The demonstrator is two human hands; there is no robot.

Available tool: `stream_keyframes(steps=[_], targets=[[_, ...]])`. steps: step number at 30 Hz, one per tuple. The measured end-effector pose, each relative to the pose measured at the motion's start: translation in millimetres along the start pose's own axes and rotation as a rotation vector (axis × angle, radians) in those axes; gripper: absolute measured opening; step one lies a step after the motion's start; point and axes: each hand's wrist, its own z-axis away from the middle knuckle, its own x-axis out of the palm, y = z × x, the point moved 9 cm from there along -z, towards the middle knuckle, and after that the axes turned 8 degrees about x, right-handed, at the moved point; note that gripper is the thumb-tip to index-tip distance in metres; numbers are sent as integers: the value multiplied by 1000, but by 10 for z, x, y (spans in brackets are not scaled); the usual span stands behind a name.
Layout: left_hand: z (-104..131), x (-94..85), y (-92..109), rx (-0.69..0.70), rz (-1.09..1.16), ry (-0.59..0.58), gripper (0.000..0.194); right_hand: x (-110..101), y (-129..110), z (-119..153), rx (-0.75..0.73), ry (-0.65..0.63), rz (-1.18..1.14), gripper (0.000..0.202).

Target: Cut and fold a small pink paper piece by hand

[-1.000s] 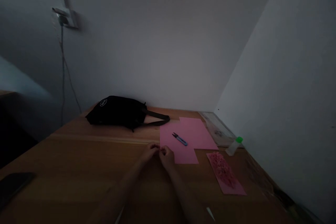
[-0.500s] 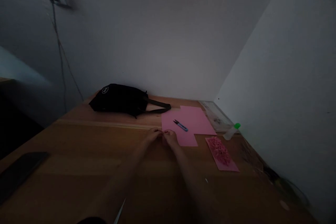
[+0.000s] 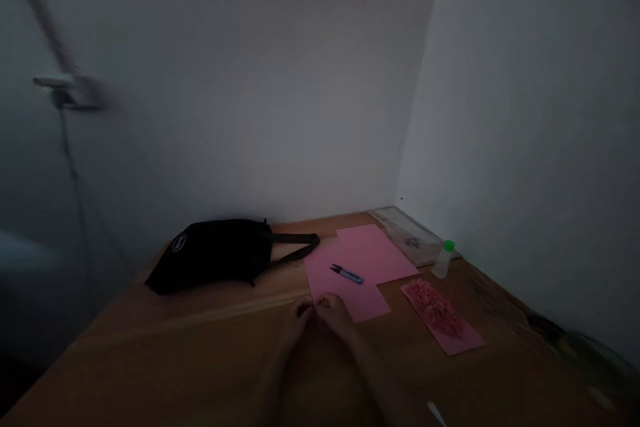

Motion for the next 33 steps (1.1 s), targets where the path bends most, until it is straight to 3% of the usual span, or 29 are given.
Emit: stream_keyframes(steps=[4,7,17,26,33], targets=[[27,-43,-87,48,-109,32,17,16,60,38,-113,87,112,8],[45,-38,-157,48,-150,29,20,69,128,23,-132,56,174,8],[89,-75,-117,27,-156,88,21,64,89,45,-85,-30,167,7],[109,-59,-280,-88,-105,49,25,55,83,69,-84,7,179,12],[117,-159,-326,-149,-53,113,28,6,34,78,-61,30,79,18]])
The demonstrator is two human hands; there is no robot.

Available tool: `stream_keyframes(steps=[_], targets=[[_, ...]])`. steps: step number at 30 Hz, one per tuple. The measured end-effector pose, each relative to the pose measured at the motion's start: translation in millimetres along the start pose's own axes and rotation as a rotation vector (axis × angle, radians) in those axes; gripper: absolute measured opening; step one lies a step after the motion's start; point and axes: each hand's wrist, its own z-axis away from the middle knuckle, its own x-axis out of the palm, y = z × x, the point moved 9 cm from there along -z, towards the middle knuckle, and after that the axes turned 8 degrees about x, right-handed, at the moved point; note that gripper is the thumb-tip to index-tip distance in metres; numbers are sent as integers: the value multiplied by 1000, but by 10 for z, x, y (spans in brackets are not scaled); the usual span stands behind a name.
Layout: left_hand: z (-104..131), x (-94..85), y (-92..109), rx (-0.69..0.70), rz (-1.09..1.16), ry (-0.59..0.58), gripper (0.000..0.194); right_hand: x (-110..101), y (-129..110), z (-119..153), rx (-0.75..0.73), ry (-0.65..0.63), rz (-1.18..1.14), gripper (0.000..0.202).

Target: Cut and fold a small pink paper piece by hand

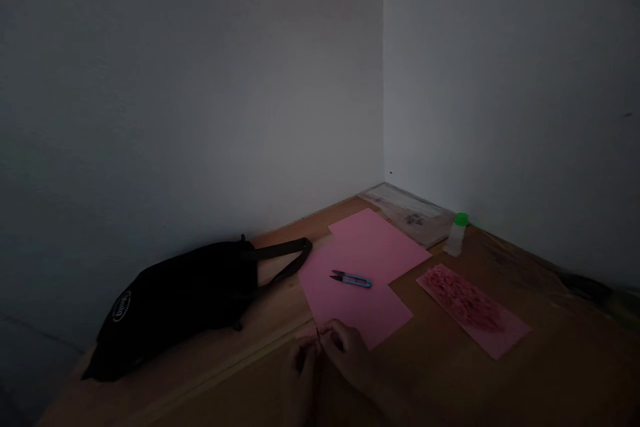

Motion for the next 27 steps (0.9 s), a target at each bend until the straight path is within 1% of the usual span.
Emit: stream_keyframes(steps=[2,5,9,13,16,19,22,27], targets=[[5,-48,25,-28,30,31,27,6,16,3,24,-12,7,20],[5,-106,52,-56,63,77,25,35,28,16,28,-44,77,20],[-2,-123,39,-54,134,128,27,83,15,37,4,-102,140,17],[3,-95,48,-12,114,124,28,81,7,40,4,-102,154,14],[16,-128,20,-21,92,151,32,80,-6,34,1,-103,147,15],[14,-134,1,-31,95,136,33,78,2,26,13,-109,134,17],[10,-118,40,-5,102,117,31,83,9,26,8,-112,127,16],[33,-91,114,12,98,130,27,93,-13,42,-9,-121,131,15]])
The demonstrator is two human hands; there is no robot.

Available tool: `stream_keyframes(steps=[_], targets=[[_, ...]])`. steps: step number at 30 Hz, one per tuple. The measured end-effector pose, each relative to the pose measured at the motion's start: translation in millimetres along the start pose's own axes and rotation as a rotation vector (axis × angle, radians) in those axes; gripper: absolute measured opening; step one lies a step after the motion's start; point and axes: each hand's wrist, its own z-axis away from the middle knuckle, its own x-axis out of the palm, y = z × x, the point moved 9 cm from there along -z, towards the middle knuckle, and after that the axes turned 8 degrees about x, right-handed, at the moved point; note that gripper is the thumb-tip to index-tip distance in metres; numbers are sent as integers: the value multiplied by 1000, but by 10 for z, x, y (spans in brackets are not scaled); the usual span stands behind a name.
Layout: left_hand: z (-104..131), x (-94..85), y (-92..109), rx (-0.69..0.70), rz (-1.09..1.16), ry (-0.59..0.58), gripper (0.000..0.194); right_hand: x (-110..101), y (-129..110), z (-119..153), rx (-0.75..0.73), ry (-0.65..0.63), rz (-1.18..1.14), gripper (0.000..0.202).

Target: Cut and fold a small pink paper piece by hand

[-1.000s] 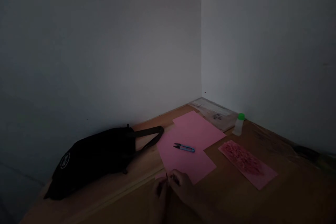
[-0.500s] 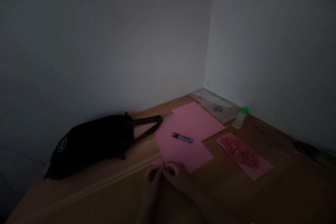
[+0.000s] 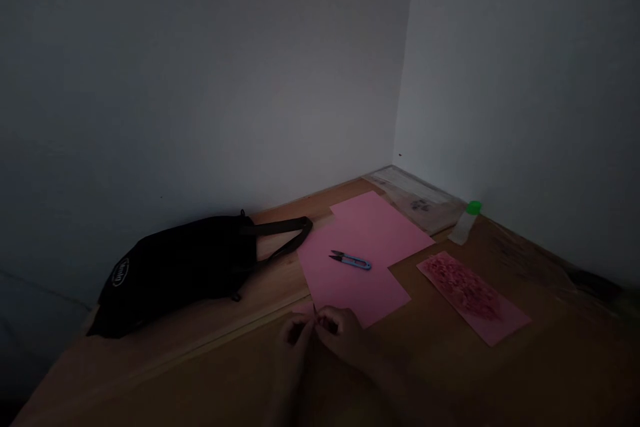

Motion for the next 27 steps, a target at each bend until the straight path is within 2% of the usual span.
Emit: stream_keyframes(steps=[6,15,19,27], targets=[[13,-3,10,-14,-33,9,31,-9,-42,8,-14,-9,-19,13],[-11,79,10,17,-46,-104,28,2,-22,-2,0,-19,-26,12],[-7,88,22,-10,-60,-119,30,5,-7,-2,0,-22,-39,12],[15,133,81,-27,-35,-143,28,-24,17,-10,7,13,-25,22]])
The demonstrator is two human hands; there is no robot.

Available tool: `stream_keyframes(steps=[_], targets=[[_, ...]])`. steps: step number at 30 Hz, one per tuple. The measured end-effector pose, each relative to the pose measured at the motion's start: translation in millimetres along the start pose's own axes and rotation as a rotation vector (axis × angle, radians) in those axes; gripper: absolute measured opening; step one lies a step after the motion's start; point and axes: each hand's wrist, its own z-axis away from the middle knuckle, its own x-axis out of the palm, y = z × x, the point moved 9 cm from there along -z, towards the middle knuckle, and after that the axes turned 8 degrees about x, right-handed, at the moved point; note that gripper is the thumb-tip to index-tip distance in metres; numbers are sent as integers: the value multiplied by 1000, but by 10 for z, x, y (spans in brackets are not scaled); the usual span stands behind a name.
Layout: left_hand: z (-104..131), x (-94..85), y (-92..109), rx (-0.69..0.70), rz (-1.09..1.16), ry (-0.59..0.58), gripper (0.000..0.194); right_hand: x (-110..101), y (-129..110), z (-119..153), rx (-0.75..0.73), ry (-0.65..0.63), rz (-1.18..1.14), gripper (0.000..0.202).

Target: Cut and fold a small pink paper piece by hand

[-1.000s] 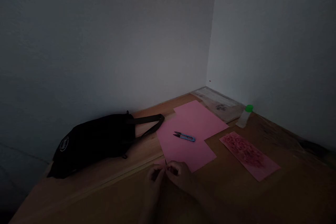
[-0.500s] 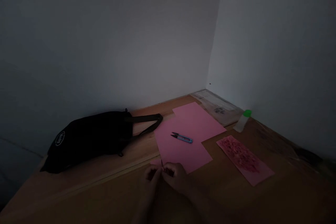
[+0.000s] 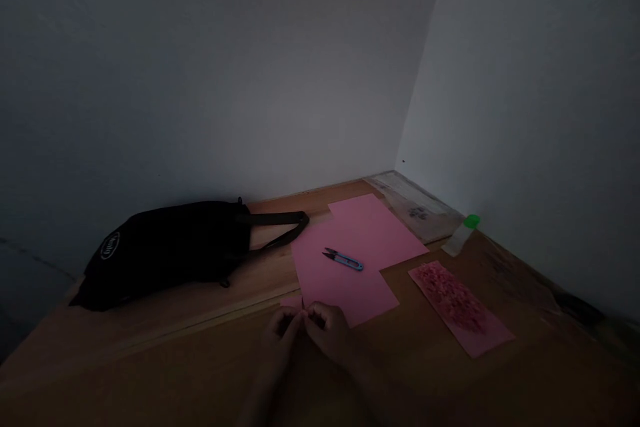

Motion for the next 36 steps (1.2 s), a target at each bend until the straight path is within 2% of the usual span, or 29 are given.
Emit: stream_keyframes(steps=[11,17,26,32,36], targets=[[11,-15,-14,-16,-9,13,23,-26,12,-15,47,-13,-57,18],[24,-25,55,-28,36,36,22,-5,52,-17,59,-24,-41,21],[43,-3,-4,-97,93,48,20,-2,55,-17,74,-24,-7,20],[39,-6,11,-74,93,43,20,-1,43,-10,78,-50,-7,21],[44,-74,42,-47,66,93,21,1,59,-7,68,-55,8,21]])
